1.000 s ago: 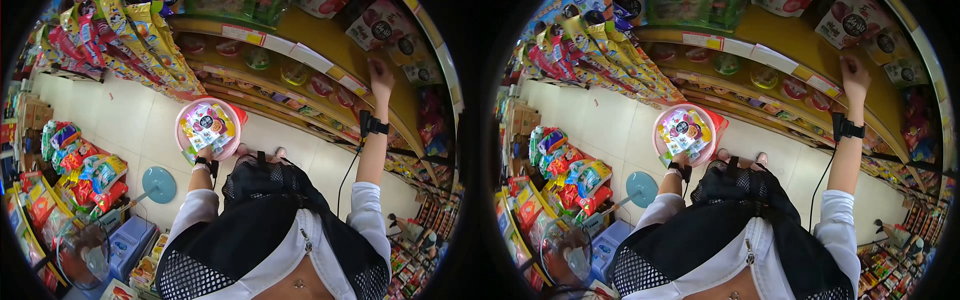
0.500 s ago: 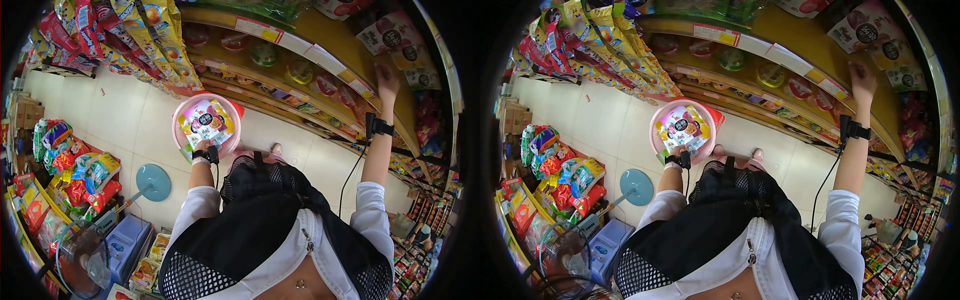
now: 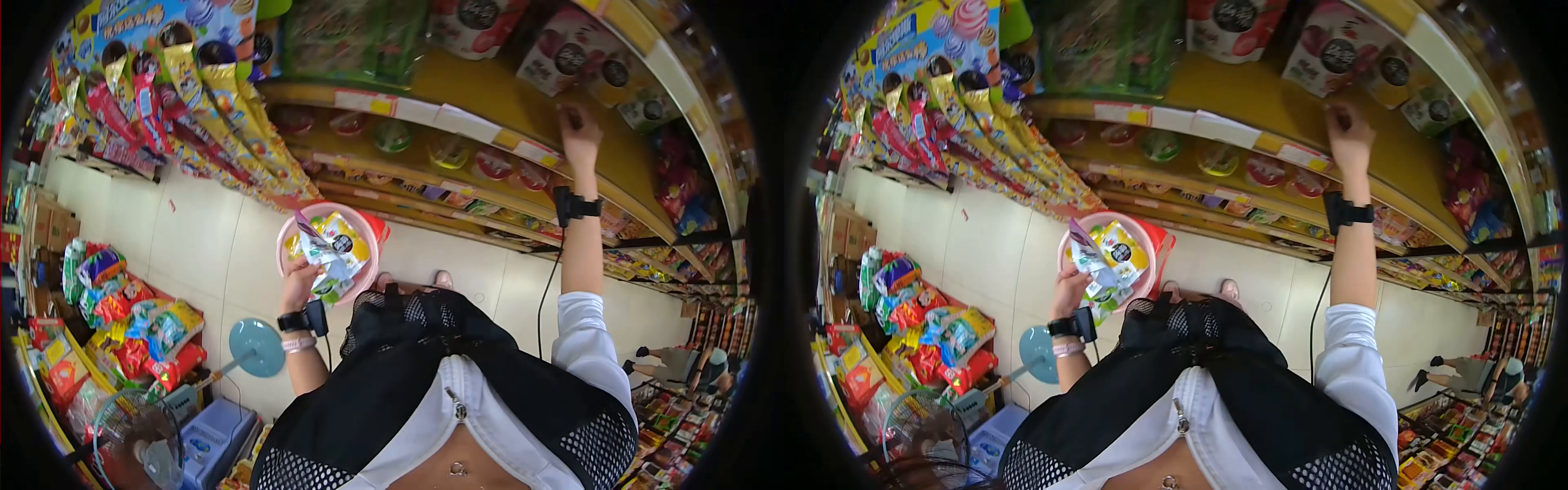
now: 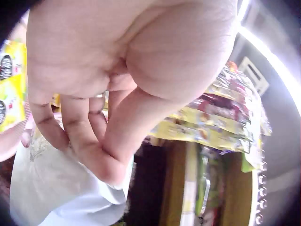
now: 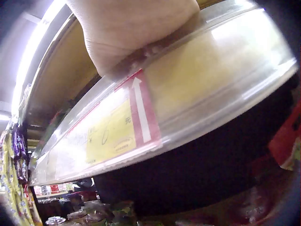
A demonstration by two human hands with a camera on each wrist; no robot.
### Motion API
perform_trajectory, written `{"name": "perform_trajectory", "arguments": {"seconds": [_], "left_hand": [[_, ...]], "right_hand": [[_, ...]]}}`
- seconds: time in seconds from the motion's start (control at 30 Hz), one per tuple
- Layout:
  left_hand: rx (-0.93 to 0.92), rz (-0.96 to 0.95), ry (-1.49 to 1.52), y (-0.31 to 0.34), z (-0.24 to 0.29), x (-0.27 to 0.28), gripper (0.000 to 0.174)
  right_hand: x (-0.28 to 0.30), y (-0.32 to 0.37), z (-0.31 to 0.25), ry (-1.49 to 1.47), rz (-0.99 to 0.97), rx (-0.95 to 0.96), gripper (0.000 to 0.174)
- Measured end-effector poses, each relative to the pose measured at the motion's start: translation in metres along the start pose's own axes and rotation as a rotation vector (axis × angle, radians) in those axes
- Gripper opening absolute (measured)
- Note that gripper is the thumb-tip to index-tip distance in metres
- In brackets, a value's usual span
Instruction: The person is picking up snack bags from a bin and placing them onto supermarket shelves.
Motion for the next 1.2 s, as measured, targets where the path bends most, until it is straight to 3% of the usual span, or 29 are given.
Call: {"name": "perform_trajectory", "arguments": {"seconds": [0.1, 0.13, 0.17, 0.2, 0.23, 0.27, 0.33, 0.37, 0.4, 0.47, 0.5, 0.57, 0.6, 0.73, 0.83, 0.9, 1.03, 1.13, 1.2], "left_hand": [[-0.082, -0.133, -0.242, 0.009, 0.065, -0.064, 0.020], [-0.060, -0.173, -0.350, 0.015, 0.082, -0.089, 0.019], [-0.037, -0.212, -0.459, 0.018, 0.094, -0.113, 0.019], [-0.046, -0.213, -0.465, 0.020, 0.105, -0.136, 0.019], [-0.080, -0.303, -0.463, 0.019, 0.112, -0.166, 0.019], [-0.107, -0.392, -0.466, 0.017, 0.114, -0.191, 0.020], [-0.162, -0.525, -0.501, 0.004, 0.109, -0.226, 0.020], [-0.148, -0.577, -0.566, -0.005, 0.104, -0.245, 0.021], [-0.132, -0.628, -0.630, -0.012, 0.100, -0.264, 0.021], [-0.070, -0.715, -0.561, -0.019, 0.091, -0.298, 0.019], [-0.031, -0.740, -0.561, -0.021, 0.091, -0.310, 0.019], [-0.135, -0.777, -0.663, -0.034, 0.094, -0.331, 0.020], [-0.235, -0.803, -0.755, -0.039, 0.097, -0.343, 0.021], [-0.361, -0.602, -1.010, -0.091, 0.102, -0.370, 0.016], [-0.380, -0.444, -0.945, -0.129, 0.111, -0.404, 0.017], [-0.557, -0.501, -0.811, -0.153, 0.113, -0.423, 0.023], [-0.656, -0.472, -0.786, -0.164, 0.106, -0.435, 0.032], [-0.543, -0.492, -0.801, -0.150, 0.089, -0.432, 0.027], [-0.582, -0.441, -0.813, -0.137, 0.088, -0.424, 0.024]], "right_hand": [[0.014, 0.021, -0.044, -0.001, 0.152, 0.108, 0.010], [0.014, 0.036, -0.061, -0.097, 0.144, 0.243, 0.009], [0.012, 0.048, -0.084, -0.159, 0.044, 0.193, 0.010], [0.001, 0.061, -0.090, -0.269, -0.076, 0.214, 0.011], [-0.012, 0.075, -0.099, -0.384, -0.383, 0.023, 0.014], [-0.029, 0.092, -0.100, -0.522, -0.532, 0.078, 0.029], [-0.060, 0.134, -0.104, -1.022, -1.016, -0.081, 0.066], [-0.061, 0.148, -0.106, -1.157, -1.212, -0.123, 0.069], [-0.065, 0.159, -0.102, -1.258, -1.263, -0.186, 0.068], [-0.064, 0.164, -0.088, -1.256, -1.248, -0.427, 0.063], [-0.058, 0.160, -0.082, -1.255, -1.242, -0.419, 0.063], [-0.037, 0.138, -0.069, -1.451, -0.945, -0.423, 0.058], [-0.021, 0.125, -0.066, -1.391, -0.829, -0.433, 0.050], [0.033, 0.063, -0.033, -1.057, -0.377, -0.177, 0.045], [0.058, 0.024, -0.023, -0.862, -0.119, -0.089, 0.040], [0.054, 0.004, -0.011, -0.826, -0.078, -0.065, 0.037], [0.032, -0.005, 0.021, -0.895, 0.029, -0.029, 0.027], [0.025, -0.001, 0.032, -0.927, 0.033, -0.023, 0.023], [0.023, -0.009, 0.025, -0.912, 0.000, 0.041, 0.023]]}}
Point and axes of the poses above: each hand's wrist, its own y-axis away from the middle knuckle, its own x-axis out of the back of the hand, z = x × y, the point moved 5 cm from there along -y, towards the middle knuckle, and after that the axes turned 10 degrees about -z, right-handed, at the moved point
